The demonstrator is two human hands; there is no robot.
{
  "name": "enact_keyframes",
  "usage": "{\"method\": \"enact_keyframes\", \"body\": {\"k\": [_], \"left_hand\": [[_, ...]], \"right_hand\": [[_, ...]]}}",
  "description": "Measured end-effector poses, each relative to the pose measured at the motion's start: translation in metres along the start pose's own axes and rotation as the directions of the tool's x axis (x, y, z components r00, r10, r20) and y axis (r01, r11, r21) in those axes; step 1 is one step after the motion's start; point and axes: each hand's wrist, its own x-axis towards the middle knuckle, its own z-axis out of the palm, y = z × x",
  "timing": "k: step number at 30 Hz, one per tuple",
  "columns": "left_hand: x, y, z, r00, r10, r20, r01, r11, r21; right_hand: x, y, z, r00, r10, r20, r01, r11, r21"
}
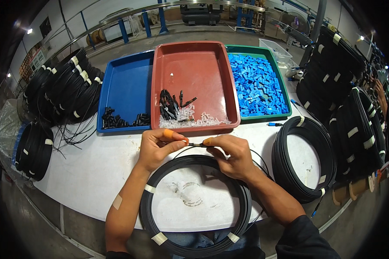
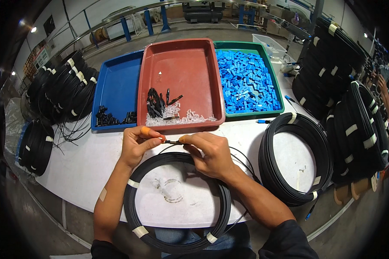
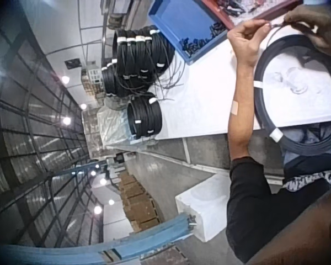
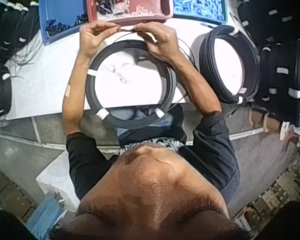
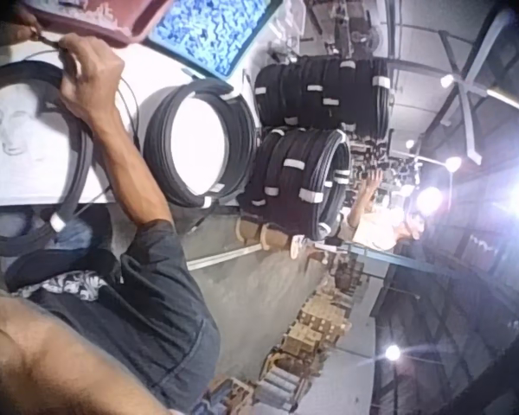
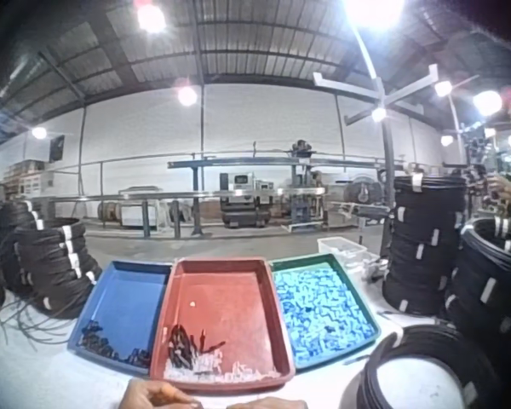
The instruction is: The person assembles fiber optic cable coils by taking connector pieces from trays and attaching them onto the cable ends by hand.
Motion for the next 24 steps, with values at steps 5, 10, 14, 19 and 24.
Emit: {"method": "enact_keyframes", "body": {"k": [5,10,14,19,24], "left_hand": [[0.028,-0.011,-0.027,0.995,0.03,-0.094,0.014,0.9,0.436],[0.076,-0.011,-0.013,0.982,0.109,0.157,-0.189,0.656,0.731],[0.109,-0.002,-0.001,0.821,0.06,0.568,-0.557,0.298,0.775],[0.154,-0.018,0.031,0.766,0.09,0.636,-0.607,0.428,0.67],[0.174,-0.042,0.057,0.682,0.068,0.728,-0.658,0.492,0.57]], "right_hand": [[0.0,-0.002,0.005,0.976,0.141,0.163,-0.148,0.988,0.034],[-0.006,0.005,0.005,0.968,0.188,0.164,-0.198,0.979,0.049],[-0.006,0.005,0.004,0.954,0.212,0.214,-0.226,0.973,0.041],[-0.005,0.003,0.001,0.953,0.196,0.232,-0.213,0.976,0.05],[-0.001,0.001,0.0,0.943,0.185,0.277,-0.198,0.98,0.018]]}}
